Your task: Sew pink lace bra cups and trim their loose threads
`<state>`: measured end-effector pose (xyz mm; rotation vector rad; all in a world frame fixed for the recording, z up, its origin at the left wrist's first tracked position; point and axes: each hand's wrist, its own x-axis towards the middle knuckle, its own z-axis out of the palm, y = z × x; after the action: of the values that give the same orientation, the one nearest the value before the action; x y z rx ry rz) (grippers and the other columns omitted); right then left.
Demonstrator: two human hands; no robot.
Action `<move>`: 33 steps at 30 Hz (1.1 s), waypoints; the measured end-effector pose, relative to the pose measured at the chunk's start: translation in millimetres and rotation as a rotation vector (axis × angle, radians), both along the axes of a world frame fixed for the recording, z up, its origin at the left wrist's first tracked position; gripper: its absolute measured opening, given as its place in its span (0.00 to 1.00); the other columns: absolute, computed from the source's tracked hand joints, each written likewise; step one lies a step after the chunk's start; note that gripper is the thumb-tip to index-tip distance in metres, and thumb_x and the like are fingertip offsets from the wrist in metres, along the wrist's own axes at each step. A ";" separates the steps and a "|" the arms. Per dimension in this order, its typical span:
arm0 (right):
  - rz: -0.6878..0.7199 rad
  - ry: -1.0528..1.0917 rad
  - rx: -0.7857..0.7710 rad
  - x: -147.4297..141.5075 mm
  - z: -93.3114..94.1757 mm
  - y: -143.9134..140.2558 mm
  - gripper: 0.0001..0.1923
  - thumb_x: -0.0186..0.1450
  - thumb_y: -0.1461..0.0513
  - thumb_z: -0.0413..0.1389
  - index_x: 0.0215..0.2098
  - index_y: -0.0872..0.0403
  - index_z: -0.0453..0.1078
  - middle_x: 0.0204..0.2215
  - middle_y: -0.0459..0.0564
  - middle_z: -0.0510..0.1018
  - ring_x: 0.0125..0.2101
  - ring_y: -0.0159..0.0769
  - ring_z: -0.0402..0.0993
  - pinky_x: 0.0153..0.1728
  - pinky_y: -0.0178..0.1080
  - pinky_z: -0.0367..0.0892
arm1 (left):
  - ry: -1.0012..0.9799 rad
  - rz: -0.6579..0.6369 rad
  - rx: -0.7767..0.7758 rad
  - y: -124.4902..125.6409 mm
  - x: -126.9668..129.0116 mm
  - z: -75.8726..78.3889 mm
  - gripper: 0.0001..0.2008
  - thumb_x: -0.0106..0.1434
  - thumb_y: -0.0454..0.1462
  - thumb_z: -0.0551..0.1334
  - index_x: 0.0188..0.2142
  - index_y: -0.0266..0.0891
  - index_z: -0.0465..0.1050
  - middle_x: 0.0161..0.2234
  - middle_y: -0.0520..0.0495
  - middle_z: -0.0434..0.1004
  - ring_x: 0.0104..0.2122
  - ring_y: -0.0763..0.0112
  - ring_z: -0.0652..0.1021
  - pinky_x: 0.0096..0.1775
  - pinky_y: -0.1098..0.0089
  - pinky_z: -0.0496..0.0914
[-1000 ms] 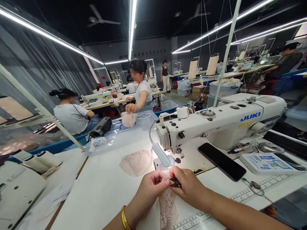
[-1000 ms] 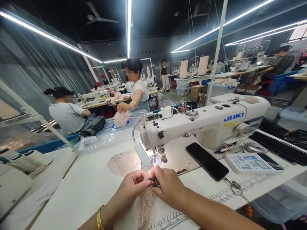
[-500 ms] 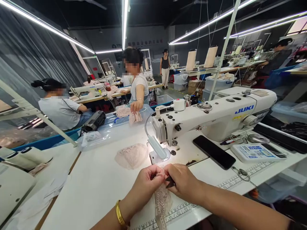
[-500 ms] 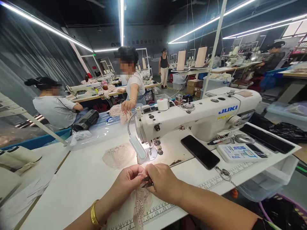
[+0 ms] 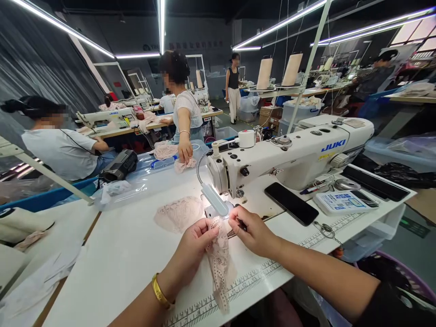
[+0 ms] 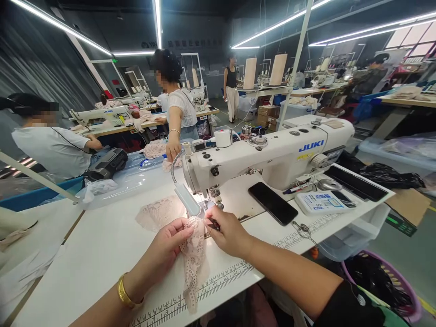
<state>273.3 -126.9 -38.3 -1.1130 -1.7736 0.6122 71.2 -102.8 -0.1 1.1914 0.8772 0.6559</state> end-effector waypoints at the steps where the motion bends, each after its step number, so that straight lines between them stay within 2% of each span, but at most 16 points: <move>1: 0.016 0.000 0.006 -0.6 0.5 -0.1 0.03 0.71 0.61 0.51 0.37 0.50 0.61 0.23 0.39 0.65 0.23 0.31 0.61 0.27 0.33 0.57 | 0.007 0.003 0.009 -0.2 0.3 1.1 0.15 0.61 0.49 0.69 0.35 0.39 0.75 0.32 0.49 0.76 0.34 0.67 0.74 0.38 0.70 0.67; 6: 0.051 -0.037 0.060 -4.7 -0.2 -1.3 0.05 0.71 0.58 0.52 0.43 0.50 0.63 0.21 0.36 0.63 0.21 0.30 0.60 0.26 0.33 0.56 | 0.048 0.005 0.051 -0.8 0.5 -1.3 0.16 0.62 0.49 0.69 0.35 0.38 0.75 0.32 0.48 0.77 0.34 0.66 0.74 0.37 0.70 0.66; 11: 0.041 -0.070 0.072 -6.4 -1.2 -1.3 0.05 0.70 0.61 0.54 0.44 0.50 0.65 0.22 0.38 0.68 0.22 0.31 0.64 0.27 0.33 0.59 | 0.103 -0.015 0.095 -1.5 0.8 -4.1 0.15 0.64 0.50 0.67 0.37 0.39 0.77 0.37 0.46 0.80 0.38 0.63 0.76 0.38 0.69 0.67; 14: 0.034 -0.101 0.082 -7.2 -2.7 -0.8 0.03 0.70 0.60 0.54 0.41 0.50 0.64 0.23 0.40 0.71 0.22 0.32 0.66 0.28 0.34 0.59 | 0.139 -0.015 0.135 -2.5 2.1 -3.0 0.15 0.64 0.49 0.67 0.38 0.40 0.78 0.37 0.46 0.80 0.40 0.61 0.76 0.40 0.69 0.68; 17: 0.031 -0.129 0.064 -7.3 -4.8 -0.2 0.06 0.68 0.59 0.55 0.37 0.49 0.61 0.24 0.40 0.71 0.23 0.33 0.66 0.28 0.34 0.60 | 0.159 -0.007 0.151 -2.8 2.8 -3.5 0.15 0.63 0.49 0.67 0.37 0.39 0.78 0.35 0.47 0.79 0.38 0.63 0.75 0.39 0.69 0.67; 23: 0.018 -0.122 0.030 -5.2 -5.1 -0.2 0.10 0.61 0.62 0.58 0.35 0.49 0.58 0.23 0.39 0.67 0.22 0.32 0.62 0.27 0.33 0.57 | 0.080 -0.005 0.075 -0.7 2.4 -8.9 0.15 0.64 0.49 0.67 0.34 0.39 0.76 0.32 0.48 0.78 0.33 0.67 0.74 0.36 0.70 0.68; 30: 0.039 -0.087 0.081 -6.0 -2.4 -1.5 0.10 0.67 0.60 0.56 0.46 0.50 0.64 0.23 0.38 0.68 0.22 0.32 0.65 0.28 0.34 0.60 | 0.137 0.005 0.136 -0.6 2.7 -7.8 0.13 0.64 0.47 0.67 0.35 0.39 0.78 0.33 0.48 0.77 0.34 0.67 0.73 0.37 0.70 0.66; 33: 0.059 -0.116 0.150 -6.9 -3.5 -0.4 0.06 0.67 0.62 0.54 0.43 0.50 0.64 0.25 0.41 0.72 0.23 0.33 0.68 0.28 0.34 0.61 | 0.139 0.003 0.145 -0.4 2.5 -7.9 0.14 0.65 0.48 0.66 0.33 0.39 0.77 0.32 0.49 0.76 0.34 0.67 0.71 0.36 0.70 0.65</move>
<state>266.4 -127.3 -41.8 -1.0135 -1.9246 0.4492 73.7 -103.2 -8.0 1.3792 0.9608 0.6533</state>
